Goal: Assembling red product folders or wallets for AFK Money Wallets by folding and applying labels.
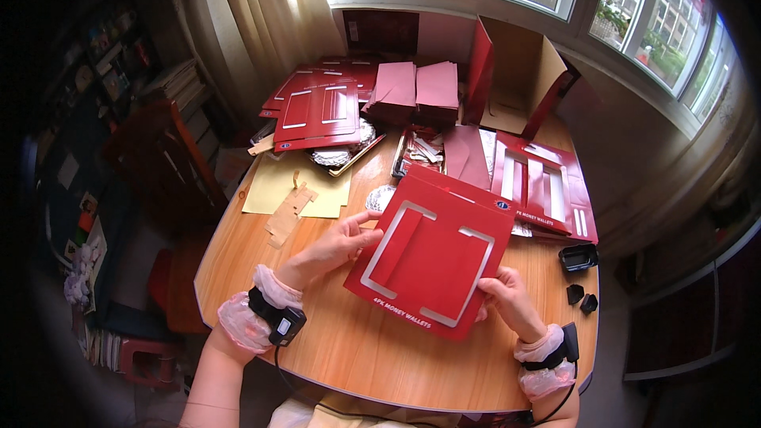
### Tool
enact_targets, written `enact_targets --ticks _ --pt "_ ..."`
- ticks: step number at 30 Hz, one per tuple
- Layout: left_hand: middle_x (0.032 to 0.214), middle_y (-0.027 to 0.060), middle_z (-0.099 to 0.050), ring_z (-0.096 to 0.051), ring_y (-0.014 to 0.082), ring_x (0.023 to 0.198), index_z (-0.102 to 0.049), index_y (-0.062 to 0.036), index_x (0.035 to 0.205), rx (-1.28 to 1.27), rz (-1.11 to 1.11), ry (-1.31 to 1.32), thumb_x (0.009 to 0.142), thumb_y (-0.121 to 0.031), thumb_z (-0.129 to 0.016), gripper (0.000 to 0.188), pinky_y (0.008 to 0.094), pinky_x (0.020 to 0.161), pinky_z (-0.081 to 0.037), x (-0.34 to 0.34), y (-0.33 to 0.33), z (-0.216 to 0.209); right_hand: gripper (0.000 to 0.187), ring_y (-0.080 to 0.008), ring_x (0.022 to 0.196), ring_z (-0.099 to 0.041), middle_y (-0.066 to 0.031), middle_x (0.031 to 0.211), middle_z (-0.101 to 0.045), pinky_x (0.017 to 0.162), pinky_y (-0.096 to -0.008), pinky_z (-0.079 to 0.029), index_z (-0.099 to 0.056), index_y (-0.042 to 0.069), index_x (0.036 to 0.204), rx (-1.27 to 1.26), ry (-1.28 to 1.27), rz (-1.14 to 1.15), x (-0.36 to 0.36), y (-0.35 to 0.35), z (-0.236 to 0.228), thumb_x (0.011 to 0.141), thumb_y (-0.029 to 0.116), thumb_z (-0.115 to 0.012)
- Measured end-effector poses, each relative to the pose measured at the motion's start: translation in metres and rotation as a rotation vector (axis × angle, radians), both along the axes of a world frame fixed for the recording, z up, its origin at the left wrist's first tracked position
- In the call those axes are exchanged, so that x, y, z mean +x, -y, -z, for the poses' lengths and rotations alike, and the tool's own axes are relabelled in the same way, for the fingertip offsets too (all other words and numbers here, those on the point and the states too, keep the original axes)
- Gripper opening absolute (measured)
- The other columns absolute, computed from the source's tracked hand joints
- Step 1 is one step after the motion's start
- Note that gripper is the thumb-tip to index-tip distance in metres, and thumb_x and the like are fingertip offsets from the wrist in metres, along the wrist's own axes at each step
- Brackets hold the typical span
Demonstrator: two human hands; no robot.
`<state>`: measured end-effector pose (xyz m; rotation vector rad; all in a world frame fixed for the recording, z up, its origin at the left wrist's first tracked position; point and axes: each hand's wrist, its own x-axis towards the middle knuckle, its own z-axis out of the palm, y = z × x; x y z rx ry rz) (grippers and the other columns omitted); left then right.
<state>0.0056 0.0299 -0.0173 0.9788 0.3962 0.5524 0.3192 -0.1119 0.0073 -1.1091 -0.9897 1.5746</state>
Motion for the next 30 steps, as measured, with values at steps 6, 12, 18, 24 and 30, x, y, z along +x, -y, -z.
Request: enact_targets --ticks 6,12,18,24,30 --pt "0.115 0.0055 -0.066 -0.065 0.0114 0.093 -0.045 -0.0064 0.13 0.077 -0.28 -0.222 0.098 -0.02 -0.059 0.037 0.0269 0.087 -0.052 0.004 0.006 -0.002 0.02 -0.0118 0.057 -0.064 -0.0077 0.09 -0.07 0.045 -0.0204 -0.046 -0.062 -0.001 0.106 0.022 0.199 -0.049 -0.006 0.0 -0.008 0.093 0.013 -0.056" --pt "0.093 0.0056 -0.07 -0.065 0.0142 0.084 -0.06 -0.0045 0.114 0.888 -0.742 -0.31 0.09 -0.016 -0.067 0.027 0.0297 0.076 -0.052 0.015 0.007 -0.018 0.023 -0.0087 0.076 -0.065 -0.0058 0.091 -0.07 0.068 -0.021 -0.052 -0.066 -0.005 0.104 -0.038 0.28 -0.094 0.011 0.002 -0.019 0.088 0.009 -0.06" --pt "0.09 0.0089 -0.071 -0.068 0.0176 0.082 -0.068 -0.003 0.096 0.978 -0.451 -0.576 0.088 -0.017 -0.069 0.016 0.0292 0.07 -0.051 0.023 0.044 -0.039 0.029 -0.0081 0.081 -0.065 -0.0065 0.096 -0.07 0.073 -0.0226 -0.054 -0.065 -0.007 0.111 -0.019 0.254 -0.182 0.0 -0.001 -0.04 0.087 0.01 -0.065" --pt "0.087 0.0098 -0.071 -0.068 0.0194 0.078 -0.066 -0.0029 0.101 1.21 -0.456 -0.667 0.087 -0.019 -0.071 0.022 0.03 0.066 -0.052 0.028 0.058 -0.039 0.028 -0.0082 0.081 -0.065 -0.0064 0.097 -0.07 0.072 -0.0215 -0.054 -0.065 -0.007 0.112 -0.074 0.263 -0.159 0.003 -0.001 -0.042 0.089 0.01 -0.066" --pt "0.082 0.0023 -0.068 -0.064 0.0118 0.073 -0.057 -0.0019 0.114 0.583 -0.179 -0.496 0.09 -0.021 -0.071 0.034 0.0274 0.068 -0.053 0.024 0.047 -0.035 0.031 -0.0084 0.086 -0.064 -0.0055 0.102 -0.069 0.076 -0.0223 -0.053 -0.064 -0.006 0.117 -0.042 0.26 -0.204 -0.001 -0.002 -0.04 0.093 0.014 -0.066"
